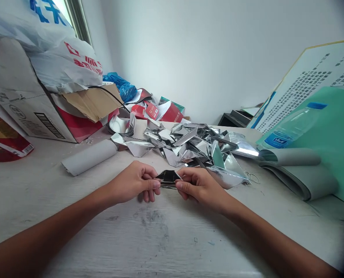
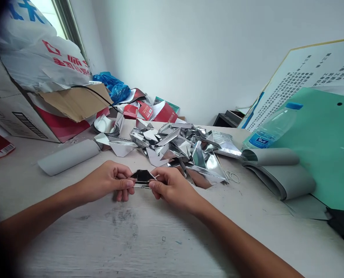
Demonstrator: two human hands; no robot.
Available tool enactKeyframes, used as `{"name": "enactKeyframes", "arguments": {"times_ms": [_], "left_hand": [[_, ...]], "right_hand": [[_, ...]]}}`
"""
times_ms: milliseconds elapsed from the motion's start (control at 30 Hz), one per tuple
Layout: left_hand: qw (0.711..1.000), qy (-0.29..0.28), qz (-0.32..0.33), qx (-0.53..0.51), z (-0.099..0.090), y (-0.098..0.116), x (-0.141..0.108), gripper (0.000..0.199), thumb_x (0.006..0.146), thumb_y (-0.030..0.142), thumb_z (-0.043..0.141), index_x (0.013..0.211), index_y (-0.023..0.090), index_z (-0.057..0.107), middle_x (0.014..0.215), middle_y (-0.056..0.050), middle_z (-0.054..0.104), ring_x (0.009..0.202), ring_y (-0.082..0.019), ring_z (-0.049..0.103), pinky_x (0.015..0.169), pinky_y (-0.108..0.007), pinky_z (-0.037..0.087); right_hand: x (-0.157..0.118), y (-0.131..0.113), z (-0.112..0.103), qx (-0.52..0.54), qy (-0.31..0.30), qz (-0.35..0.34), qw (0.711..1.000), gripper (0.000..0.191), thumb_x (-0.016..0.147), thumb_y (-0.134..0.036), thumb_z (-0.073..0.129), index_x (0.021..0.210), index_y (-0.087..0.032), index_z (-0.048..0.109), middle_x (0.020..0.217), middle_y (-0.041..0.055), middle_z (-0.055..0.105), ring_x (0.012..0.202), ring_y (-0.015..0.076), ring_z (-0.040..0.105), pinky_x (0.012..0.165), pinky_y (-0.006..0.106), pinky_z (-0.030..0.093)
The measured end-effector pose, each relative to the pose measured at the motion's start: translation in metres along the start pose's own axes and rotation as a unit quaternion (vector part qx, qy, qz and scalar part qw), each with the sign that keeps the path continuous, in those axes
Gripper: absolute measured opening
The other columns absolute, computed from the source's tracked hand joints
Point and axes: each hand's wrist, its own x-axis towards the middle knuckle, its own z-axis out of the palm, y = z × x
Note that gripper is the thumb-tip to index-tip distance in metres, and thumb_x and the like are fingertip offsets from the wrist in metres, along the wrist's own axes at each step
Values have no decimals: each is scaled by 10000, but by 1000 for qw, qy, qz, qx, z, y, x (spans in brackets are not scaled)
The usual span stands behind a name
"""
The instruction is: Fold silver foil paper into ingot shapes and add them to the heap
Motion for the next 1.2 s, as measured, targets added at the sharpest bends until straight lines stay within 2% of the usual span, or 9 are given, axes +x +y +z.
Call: {"name": "enactKeyframes", "arguments": {"times_ms": [267,433,600,700,933,1067,1200], "left_hand": [[1000,6,-11,9,-2,4,-4,294,845,379,699,752,106,643,683,-73,718,537,-131,657,473,-195,470],[1000,9,-4,16,-4,4,-5,293,854,380,690,755,110,634,699,-68,715,534,-129,652,464,-193,467],[1000,11,13,-6,-5,6,-6,371,803,456,739,742,111,616,677,-56,688,529,-126,635,460,-197,460],[999,16,24,-28,-4,7,-6,388,785,473,751,744,109,624,676,-48,672,536,-114,616,472,-196,451],[998,39,31,-35,-5,5,-2,298,750,392,792,785,113,693,694,-38,672,589,-107,606,559,-210,465],[997,42,9,-65,-8,4,-2,307,701,339,843,907,137,736,718,-18,673,632,-105,602,617,-219,485],[996,31,-9,-87,-11,6,-5,345,704,326,843,998,168,754,928,-53,727,753,-124,633,717,-237,505]], "right_hand": [[-1,-1,-6,9,-18,13,1000,478,898,-557,507,997,-90,518,655,-6,517,472,-28,358,445,94,270],[-1,1,-6,6,-17,-3,1000,486,910,-562,505,996,-84,519,593,-20,481,471,-41,320,461,82,250],[-1,5,-5,46,-12,-20,999,508,894,-569,541,1105,-122,423,599,-42,492,477,-30,334,462,83,259],[1,9,-6,83,-3,-39,996,524,869,-573,581,1081,-129,400,606,-49,492,485,-32,342,463,81,268],[4,9,-13,144,15,0,989,530,742,-514,726,964,-68,546,661,-24,490,504,-40,386,444,91,274],[2,9,-18,158,42,-20,986,451,749,-412,718,998,-47,627,728,10,525,562,-24,454,486,109,331],[1,11,-23,166,38,-49,984,383,797,-352,656,1025,-45,660,877,70,599,641,-3,524,548,132,397]]}}
